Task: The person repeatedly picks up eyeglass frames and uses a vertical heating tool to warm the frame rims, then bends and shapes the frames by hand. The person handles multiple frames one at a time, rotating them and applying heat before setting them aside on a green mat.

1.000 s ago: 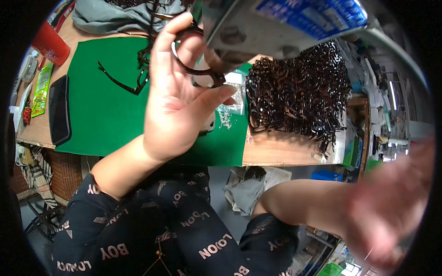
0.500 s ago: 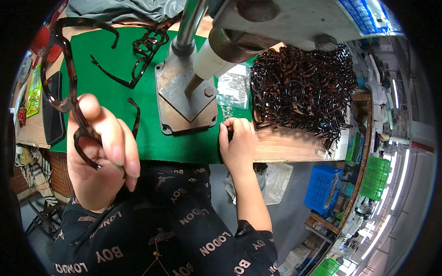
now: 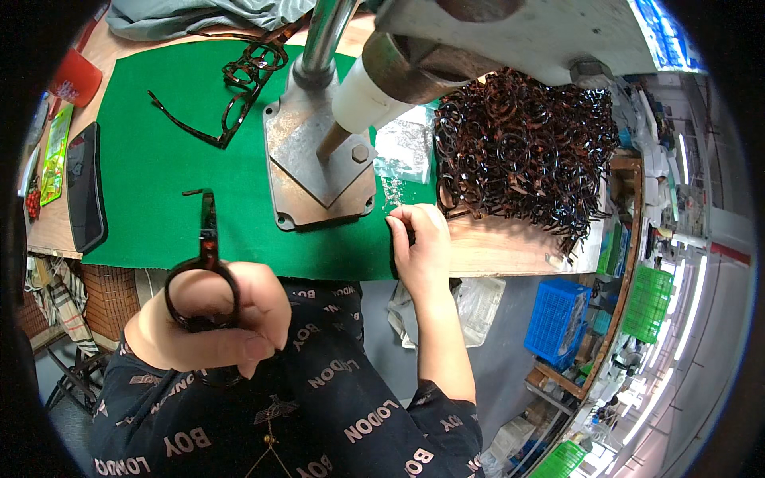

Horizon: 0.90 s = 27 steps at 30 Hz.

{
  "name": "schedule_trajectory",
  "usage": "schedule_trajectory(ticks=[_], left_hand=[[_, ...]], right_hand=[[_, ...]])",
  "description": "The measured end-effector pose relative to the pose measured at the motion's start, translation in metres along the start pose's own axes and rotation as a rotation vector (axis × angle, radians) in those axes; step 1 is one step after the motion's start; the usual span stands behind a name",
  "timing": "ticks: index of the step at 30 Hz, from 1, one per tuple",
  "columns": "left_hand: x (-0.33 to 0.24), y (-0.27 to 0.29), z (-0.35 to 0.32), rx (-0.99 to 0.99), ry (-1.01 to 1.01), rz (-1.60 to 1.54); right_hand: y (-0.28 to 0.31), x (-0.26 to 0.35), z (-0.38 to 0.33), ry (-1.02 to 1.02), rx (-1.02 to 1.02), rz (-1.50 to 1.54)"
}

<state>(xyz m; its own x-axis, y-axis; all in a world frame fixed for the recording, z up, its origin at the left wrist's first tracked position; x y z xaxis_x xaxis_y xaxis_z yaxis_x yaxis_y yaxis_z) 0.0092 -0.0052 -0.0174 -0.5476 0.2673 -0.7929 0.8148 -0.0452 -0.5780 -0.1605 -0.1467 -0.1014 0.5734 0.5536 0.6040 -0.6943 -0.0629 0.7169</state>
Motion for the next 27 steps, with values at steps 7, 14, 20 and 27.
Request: schedule_trajectory(ticks=[7, 14, 20, 27], left_hand=[[0.014, 0.0, 0.003, 0.014, -0.012, 0.009], [0.016, -0.002, 0.005, 0.032, 0.036, 0.047], [0.017, -0.001, 0.006, 0.048, 0.021, 0.143], [0.025, 0.001, 0.01, 0.039, 0.059, 0.165]], right_hand=[[0.0, 0.0, 0.002, 0.086, 0.047, 0.021], [-0.001, 0.0, 0.004, -0.011, 0.057, 0.067], [0.001, -0.002, 0.008, -0.084, 0.132, 0.046], [-0.003, 0.001, 0.009, -0.073, 0.185, -0.022]])
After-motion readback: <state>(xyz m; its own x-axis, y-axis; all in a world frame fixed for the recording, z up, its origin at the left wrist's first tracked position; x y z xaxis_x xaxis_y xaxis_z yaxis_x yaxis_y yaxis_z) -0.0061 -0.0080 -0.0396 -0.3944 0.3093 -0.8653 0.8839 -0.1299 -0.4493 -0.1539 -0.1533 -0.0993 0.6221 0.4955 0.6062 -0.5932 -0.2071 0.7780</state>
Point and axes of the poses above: each hand's wrist, its own z-axis towards the middle knuckle, its own y-axis out of the back of the hand, x = y × z, the point moved 7 cm from there along z, towards the middle knuckle, and after that the axes turned 13 degrees about -x, right-handed, at the moved point
